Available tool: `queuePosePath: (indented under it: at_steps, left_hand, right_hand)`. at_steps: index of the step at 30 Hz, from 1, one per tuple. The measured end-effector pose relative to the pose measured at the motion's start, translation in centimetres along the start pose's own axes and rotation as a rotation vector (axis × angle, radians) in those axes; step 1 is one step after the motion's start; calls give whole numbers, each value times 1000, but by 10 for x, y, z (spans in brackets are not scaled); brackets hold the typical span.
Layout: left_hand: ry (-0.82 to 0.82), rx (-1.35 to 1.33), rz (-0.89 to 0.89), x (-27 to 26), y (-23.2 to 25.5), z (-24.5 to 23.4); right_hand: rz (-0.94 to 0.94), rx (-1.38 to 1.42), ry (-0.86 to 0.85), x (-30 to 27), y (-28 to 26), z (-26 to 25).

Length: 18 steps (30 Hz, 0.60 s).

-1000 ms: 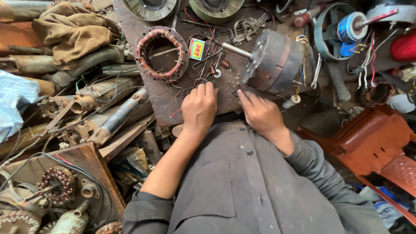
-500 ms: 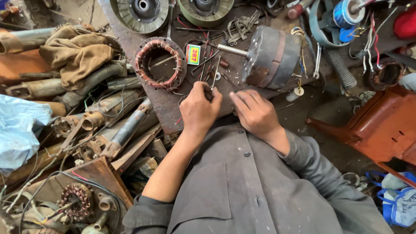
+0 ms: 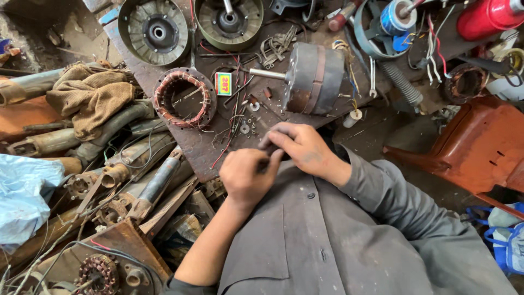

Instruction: The person works on a disassembled electric motor rotor, using a wrench to tighten nuts on the shaft and adjusting the internal wiring. The person manipulates the rotor and tools on a cluttered workbench filled with various motor parts and tools.

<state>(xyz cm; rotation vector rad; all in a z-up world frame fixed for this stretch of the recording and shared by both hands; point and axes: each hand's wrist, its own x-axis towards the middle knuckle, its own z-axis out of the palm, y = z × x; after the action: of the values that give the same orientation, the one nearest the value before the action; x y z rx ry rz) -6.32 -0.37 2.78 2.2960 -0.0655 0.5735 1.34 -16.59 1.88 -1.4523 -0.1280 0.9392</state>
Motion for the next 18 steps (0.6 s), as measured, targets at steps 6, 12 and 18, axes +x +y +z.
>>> queuePosePath:
  at_steps: [6,12,18]
  left_hand:
    - [-125,-1391,-899,28,18,5]
    - [45,-1307,-847,20,25,36]
    - [320,-1178,-846,31,38,61]
  right_hand:
    - [91,-38,-94,-20,-4,-17]
    - [31,-58,-79,-34,-14,-48]
    - [-179,-372,64,-42,-30,-61]
